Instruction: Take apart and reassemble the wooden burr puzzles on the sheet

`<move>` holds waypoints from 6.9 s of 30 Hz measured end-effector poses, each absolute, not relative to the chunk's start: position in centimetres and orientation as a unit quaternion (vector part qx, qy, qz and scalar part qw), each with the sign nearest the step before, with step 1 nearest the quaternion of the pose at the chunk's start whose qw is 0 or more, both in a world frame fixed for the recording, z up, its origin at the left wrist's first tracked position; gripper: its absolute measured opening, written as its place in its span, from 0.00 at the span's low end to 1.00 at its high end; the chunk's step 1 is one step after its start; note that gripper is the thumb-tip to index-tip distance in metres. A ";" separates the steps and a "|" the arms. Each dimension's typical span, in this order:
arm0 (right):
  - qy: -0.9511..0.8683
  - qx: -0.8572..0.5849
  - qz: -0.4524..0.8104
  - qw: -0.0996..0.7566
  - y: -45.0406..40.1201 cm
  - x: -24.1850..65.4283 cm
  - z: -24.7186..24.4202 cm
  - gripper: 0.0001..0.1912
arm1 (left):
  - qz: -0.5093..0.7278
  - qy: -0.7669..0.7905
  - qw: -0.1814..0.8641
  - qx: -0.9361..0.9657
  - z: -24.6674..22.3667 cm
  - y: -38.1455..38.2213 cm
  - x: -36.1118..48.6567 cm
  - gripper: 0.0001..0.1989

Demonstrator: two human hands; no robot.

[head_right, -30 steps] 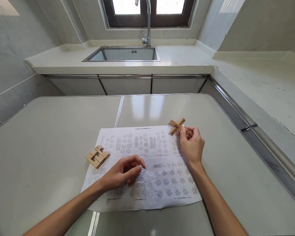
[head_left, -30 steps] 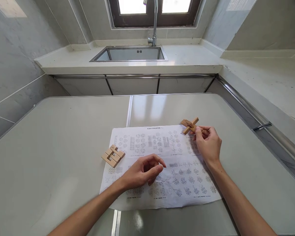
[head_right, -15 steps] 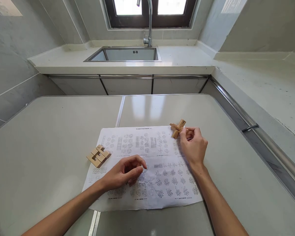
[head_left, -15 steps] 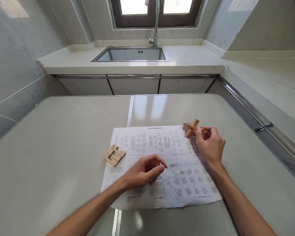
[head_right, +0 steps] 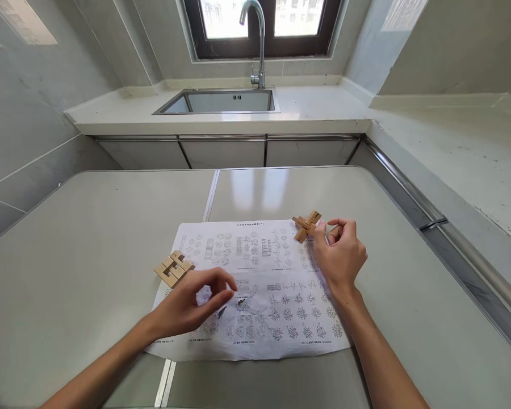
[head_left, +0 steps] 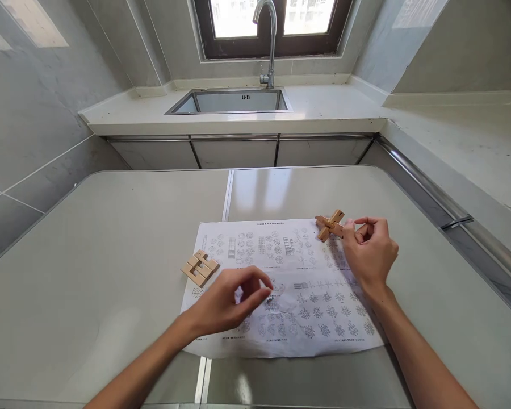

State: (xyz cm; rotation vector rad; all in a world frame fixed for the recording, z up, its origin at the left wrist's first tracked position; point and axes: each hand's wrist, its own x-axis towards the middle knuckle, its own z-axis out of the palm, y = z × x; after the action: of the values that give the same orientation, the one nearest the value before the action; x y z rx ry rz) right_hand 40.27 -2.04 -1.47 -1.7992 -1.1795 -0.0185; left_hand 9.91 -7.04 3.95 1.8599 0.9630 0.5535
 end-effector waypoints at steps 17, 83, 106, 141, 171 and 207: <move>-0.753 -0.481 0.160 0.418 -5.2 34.5 -2.9 0.07 | 0.204 0.696 0.004 0.689 0.3 -8.8 3.7 0.32; -0.652 -0.381 0.486 0.440 -5.8 33.5 -1.8 0.11 | 0.284 0.438 0.527 0.671 1.1 -5.2 9.9 0.35; -0.734 -0.420 0.329 0.420 -5.5 33.4 -2.2 0.15 | 0.304 0.457 0.560 0.620 1.3 -5.3 10.0 0.34; -0.801 -0.433 0.128 0.393 -5.3 33.4 -2.1 0.07 | 0.334 0.514 0.450 0.649 0.6 -5.0 10.0 0.35; -0.808 -0.330 0.182 0.454 -6.2 33.0 -1.3 0.09 | 0.317 0.408 0.359 0.777 0.1 -5.3 10.2 0.32; -0.370 -0.413 0.724 0.410 -4.5 34.0 -0.5 0.20 | 0.312 0.466 0.511 0.651 0.5 -5.3 9.7 0.35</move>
State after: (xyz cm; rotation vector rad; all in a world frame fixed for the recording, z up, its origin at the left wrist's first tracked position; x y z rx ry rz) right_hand 34.04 -4.53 -0.45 -1.0387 -0.9326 1.8229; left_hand 9.67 -5.28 0.52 1.5669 1.1215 0.7507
